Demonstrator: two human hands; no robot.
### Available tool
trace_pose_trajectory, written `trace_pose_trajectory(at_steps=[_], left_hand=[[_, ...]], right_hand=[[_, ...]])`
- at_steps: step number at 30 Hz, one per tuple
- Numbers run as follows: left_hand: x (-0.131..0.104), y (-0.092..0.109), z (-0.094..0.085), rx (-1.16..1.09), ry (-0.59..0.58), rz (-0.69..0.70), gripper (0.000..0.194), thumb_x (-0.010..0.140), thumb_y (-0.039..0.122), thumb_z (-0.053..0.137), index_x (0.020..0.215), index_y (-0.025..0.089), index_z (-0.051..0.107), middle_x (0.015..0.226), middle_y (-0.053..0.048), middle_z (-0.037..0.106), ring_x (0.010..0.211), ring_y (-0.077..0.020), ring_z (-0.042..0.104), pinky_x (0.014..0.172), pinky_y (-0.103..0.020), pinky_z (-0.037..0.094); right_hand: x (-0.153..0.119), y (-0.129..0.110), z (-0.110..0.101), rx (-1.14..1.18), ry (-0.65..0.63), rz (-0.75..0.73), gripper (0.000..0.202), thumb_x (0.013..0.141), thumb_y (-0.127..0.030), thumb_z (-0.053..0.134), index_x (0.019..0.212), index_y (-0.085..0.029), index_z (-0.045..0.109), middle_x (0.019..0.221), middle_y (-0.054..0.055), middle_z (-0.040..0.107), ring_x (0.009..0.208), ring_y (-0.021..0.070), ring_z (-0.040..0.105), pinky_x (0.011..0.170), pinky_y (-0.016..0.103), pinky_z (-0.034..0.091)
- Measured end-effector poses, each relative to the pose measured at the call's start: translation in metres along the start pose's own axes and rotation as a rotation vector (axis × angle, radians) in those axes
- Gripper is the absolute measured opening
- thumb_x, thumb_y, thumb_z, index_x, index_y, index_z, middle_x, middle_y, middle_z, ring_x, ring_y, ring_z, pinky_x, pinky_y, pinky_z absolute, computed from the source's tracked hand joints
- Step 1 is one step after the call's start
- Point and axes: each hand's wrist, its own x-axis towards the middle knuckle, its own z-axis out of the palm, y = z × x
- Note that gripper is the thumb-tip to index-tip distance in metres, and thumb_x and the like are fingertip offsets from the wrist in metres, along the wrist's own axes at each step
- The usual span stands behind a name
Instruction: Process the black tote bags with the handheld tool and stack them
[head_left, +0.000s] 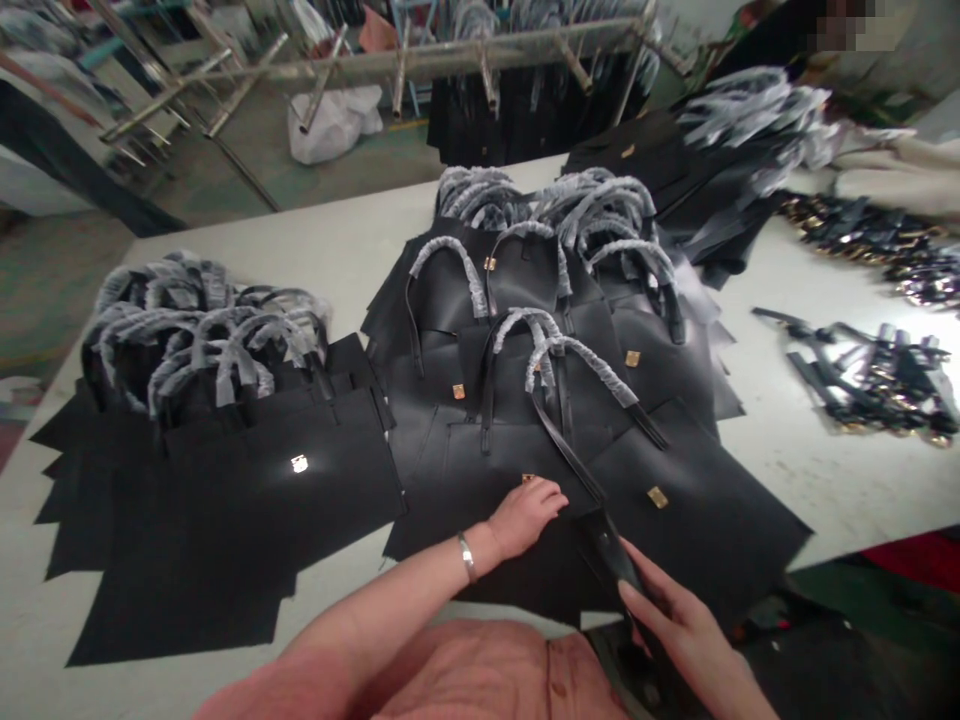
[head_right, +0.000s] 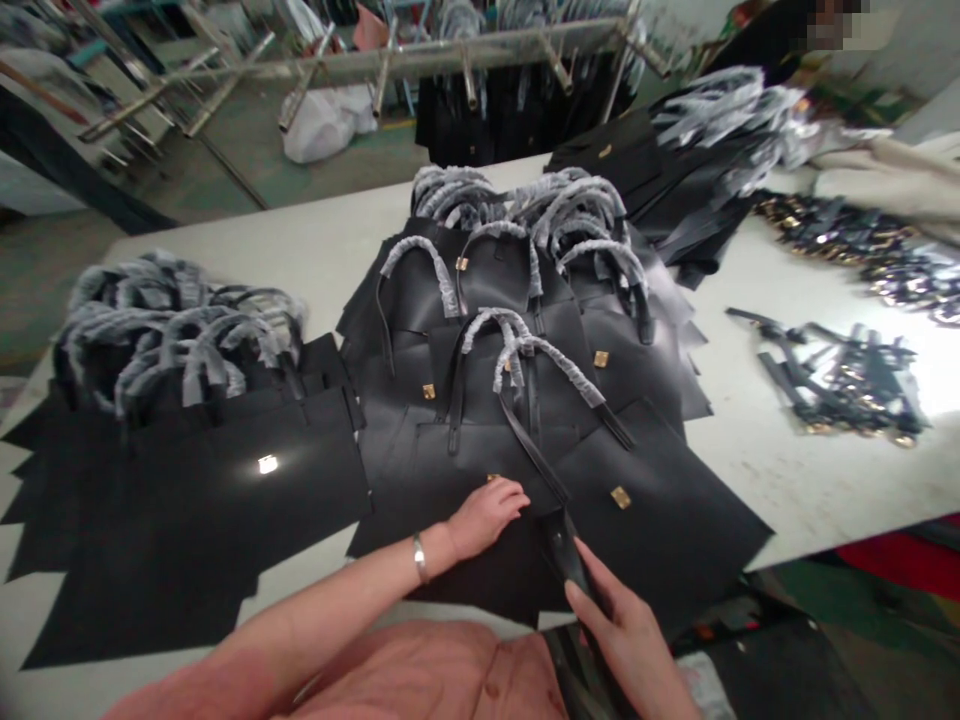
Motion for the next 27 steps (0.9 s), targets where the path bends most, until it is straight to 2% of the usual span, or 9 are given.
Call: trace_pose_trajectory(at_steps=[4,7,10,13,15,17,19,22,27], left_hand=[[0.023,-0.02,-0.01,-0.023,-0.177,0.062,0.009,0.091,0.025,0.065,0.097,0.018,0.067,0.103,-0.006,0.06,0.095,-0.0187,0.055,0.08,-0.028,0.049],[0.038,-0.026,-0.013,-0.077,-0.219,0.085,0.013,0.086,0.026,0.072,0.077,0.019,0.067,0.087,-0.002,0.059,0.085,-0.0155,0.056,0.076,-0.023,0.048],[0.039,-0.022,-0.015,-0.078,-0.146,-0.017,0.019,0.095,0.026,0.06,0.08,0.017,0.066,0.087,-0.003,0.058,0.086,-0.0156,0.056,0.079,-0.025,0.048],[0.018,-0.008,-0.011,-0.062,0.108,-0.249,0.035,0.104,0.024,0.034,0.09,0.014,0.064,0.096,-0.009,0.059,0.091,-0.0176,0.057,0.082,-0.03,0.049],[-0.003,0.004,0.0,-0.117,0.139,-0.127,0.033,0.103,0.025,0.035,0.092,0.016,0.064,0.096,-0.009,0.063,0.092,-0.0175,0.059,0.085,-0.031,0.05],[-0.023,0.016,0.014,-0.182,-0.011,0.193,0.025,0.101,0.025,0.041,0.102,0.017,0.065,0.104,-0.009,0.067,0.103,-0.0178,0.061,0.093,-0.031,0.049],[-0.036,0.024,0.028,-0.19,-0.136,0.367,0.028,0.101,0.023,0.039,0.118,0.016,0.061,0.119,-0.009,0.067,0.121,-0.0181,0.056,0.105,-0.032,0.044],[-0.042,0.028,0.041,-0.163,-0.169,0.331,0.035,0.103,0.022,0.035,0.131,0.013,0.053,0.13,-0.009,0.062,0.133,-0.0179,0.047,0.113,-0.032,0.037],[-0.042,0.027,0.042,-0.121,-0.193,0.316,0.034,0.1,0.022,0.041,0.129,0.012,0.056,0.128,-0.01,0.064,0.128,-0.0187,0.052,0.111,-0.031,0.04]], right_hand=[[-0.002,-0.001,0.004,0.061,-0.131,0.067,0.07,0.077,-0.056,0.065,0.14,-0.025,0.057,0.101,0.003,0.077,0.067,0.0232,0.068,0.056,0.032,0.056],[0.0,-0.002,0.008,0.088,-0.186,0.094,0.075,0.079,-0.055,0.063,0.145,-0.021,0.051,0.087,0.001,0.075,0.056,0.0191,0.06,0.052,0.031,0.05],[0.002,-0.002,0.009,0.097,-0.192,0.103,0.075,0.08,-0.054,0.062,0.146,-0.02,0.049,0.069,-0.002,0.067,0.053,0.0188,0.056,0.053,0.031,0.047],[0.003,-0.004,0.006,0.101,-0.203,0.111,0.076,0.078,-0.054,0.063,0.145,-0.021,0.05,0.067,-0.002,0.066,0.053,0.0192,0.056,0.053,0.032,0.047],[0.003,-0.005,0.003,0.093,-0.211,0.106,0.074,0.079,-0.053,0.063,0.145,-0.021,0.051,0.07,-0.001,0.068,0.054,0.0193,0.057,0.054,0.032,0.048],[0.005,-0.006,0.003,0.068,-0.223,0.087,0.072,0.08,-0.052,0.063,0.144,-0.021,0.052,0.072,-0.001,0.07,0.055,0.0193,0.058,0.054,0.032,0.049],[0.01,-0.007,0.005,0.042,-0.228,0.052,0.068,0.081,-0.05,0.063,0.143,-0.022,0.054,0.075,0.0,0.072,0.054,0.019,0.058,0.053,0.032,0.049],[0.021,-0.012,0.014,0.028,-0.217,0.003,0.066,0.082,-0.049,0.063,0.142,-0.022,0.055,0.08,0.0,0.074,0.053,0.019,0.06,0.053,0.032,0.051],[0.036,-0.023,0.026,-0.001,-0.237,-0.046,0.067,0.086,-0.049,0.061,0.146,-0.022,0.049,0.089,0.001,0.076,0.054,0.0181,0.063,0.056,0.032,0.054]])
